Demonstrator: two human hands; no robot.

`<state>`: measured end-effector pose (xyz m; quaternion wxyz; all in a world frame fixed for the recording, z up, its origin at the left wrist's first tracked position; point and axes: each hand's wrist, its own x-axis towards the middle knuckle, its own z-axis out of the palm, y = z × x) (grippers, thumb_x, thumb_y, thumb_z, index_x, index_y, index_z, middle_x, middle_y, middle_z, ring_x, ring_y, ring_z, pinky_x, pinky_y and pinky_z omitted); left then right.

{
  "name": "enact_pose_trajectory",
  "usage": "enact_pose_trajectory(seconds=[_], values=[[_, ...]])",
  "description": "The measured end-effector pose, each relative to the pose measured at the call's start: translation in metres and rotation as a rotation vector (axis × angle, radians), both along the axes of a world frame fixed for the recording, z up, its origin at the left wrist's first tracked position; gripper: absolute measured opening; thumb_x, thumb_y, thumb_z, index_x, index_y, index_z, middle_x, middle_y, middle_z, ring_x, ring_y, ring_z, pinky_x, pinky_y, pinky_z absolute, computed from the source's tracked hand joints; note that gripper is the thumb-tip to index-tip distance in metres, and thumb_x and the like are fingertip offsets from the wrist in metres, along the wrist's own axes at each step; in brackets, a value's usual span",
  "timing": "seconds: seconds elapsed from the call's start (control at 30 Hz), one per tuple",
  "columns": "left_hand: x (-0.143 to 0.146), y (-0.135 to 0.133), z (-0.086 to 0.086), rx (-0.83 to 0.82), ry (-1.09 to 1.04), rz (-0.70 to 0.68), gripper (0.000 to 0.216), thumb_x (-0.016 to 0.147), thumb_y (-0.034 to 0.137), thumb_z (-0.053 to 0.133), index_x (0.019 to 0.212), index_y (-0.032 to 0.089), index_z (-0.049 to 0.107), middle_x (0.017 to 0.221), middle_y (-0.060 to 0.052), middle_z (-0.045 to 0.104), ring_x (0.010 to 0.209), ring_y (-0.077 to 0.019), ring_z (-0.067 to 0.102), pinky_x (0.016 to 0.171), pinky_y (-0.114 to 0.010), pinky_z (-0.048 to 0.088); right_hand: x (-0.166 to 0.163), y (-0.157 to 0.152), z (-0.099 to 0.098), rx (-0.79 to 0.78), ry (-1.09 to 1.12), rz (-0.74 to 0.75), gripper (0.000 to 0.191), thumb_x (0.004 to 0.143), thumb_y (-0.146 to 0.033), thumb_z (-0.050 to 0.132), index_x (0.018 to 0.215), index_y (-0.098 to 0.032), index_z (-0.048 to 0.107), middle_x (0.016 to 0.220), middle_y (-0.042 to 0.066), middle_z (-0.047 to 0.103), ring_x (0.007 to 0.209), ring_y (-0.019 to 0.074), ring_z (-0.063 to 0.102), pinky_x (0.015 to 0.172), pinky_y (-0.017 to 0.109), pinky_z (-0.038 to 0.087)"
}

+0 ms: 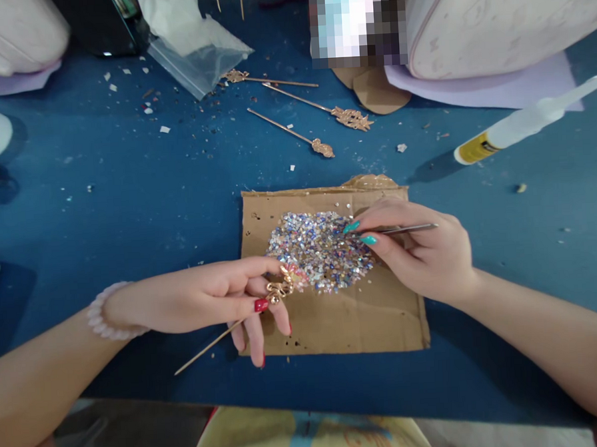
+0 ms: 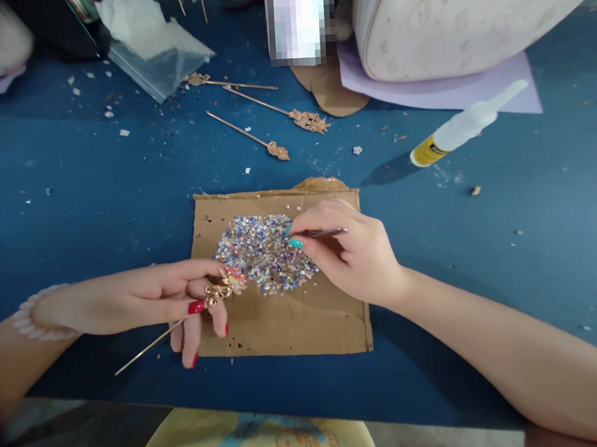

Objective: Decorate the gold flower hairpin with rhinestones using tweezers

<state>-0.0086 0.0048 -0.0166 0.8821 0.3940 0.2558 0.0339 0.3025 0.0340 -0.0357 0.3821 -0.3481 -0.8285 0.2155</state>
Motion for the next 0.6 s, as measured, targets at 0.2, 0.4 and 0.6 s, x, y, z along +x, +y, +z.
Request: enact_pose_trajectory(seconds=[0.2, 0.4, 0.6], values=[[0.0014, 0.0007, 0.0000, -0.014, -0.008, 0.000, 0.036, 0.114, 0.025, 0.045, 0.149, 0.030, 0.041, 0.123, -0.005, 0.071, 0.090, -0.0114, 0.081, 0.075, -0.014, 0.059, -0.0002, 0.0002, -0.0014, 0.005, 0.015, 0.018, 0.014, 0.096, -0.011, 0.064, 0.097, -0.024, 0.070, 0.087, 0.002, 0.079, 0.081, 0.0160, 0.077, 0.075, 0.029, 0.064], [0.0030, 0.0011, -0.0007, 0.003, 0.015, -0.007, 0.035, 0.114, 0.027, 0.046, 0.149, 0.029, 0.041, 0.122, -0.006, 0.071, 0.089, -0.0132, 0.081, 0.073, -0.015, 0.060, -0.0005, 0.0011, -0.0007, -0.012, 0.028, 0.024, 0.014, 0.095, -0.011, 0.064, 0.097, -0.024, 0.070, 0.087, 0.002, 0.078, 0.079, 0.0155, 0.075, 0.074, 0.028, 0.062], [0.0023, 0.0019, -0.0007, 0.035, 0.037, -0.037, 0.038, 0.114, 0.027, 0.043, 0.151, 0.027, 0.038, 0.128, -0.011, 0.071, 0.092, -0.0165, 0.082, 0.073, -0.019, 0.061, -0.0009, 0.0009, -0.0008, -0.026, 0.030, 0.027, 0.017, 0.095, -0.010, 0.064, 0.097, -0.025, 0.071, 0.089, 0.001, 0.079, 0.081, 0.0155, 0.076, 0.075, 0.027, 0.062]])
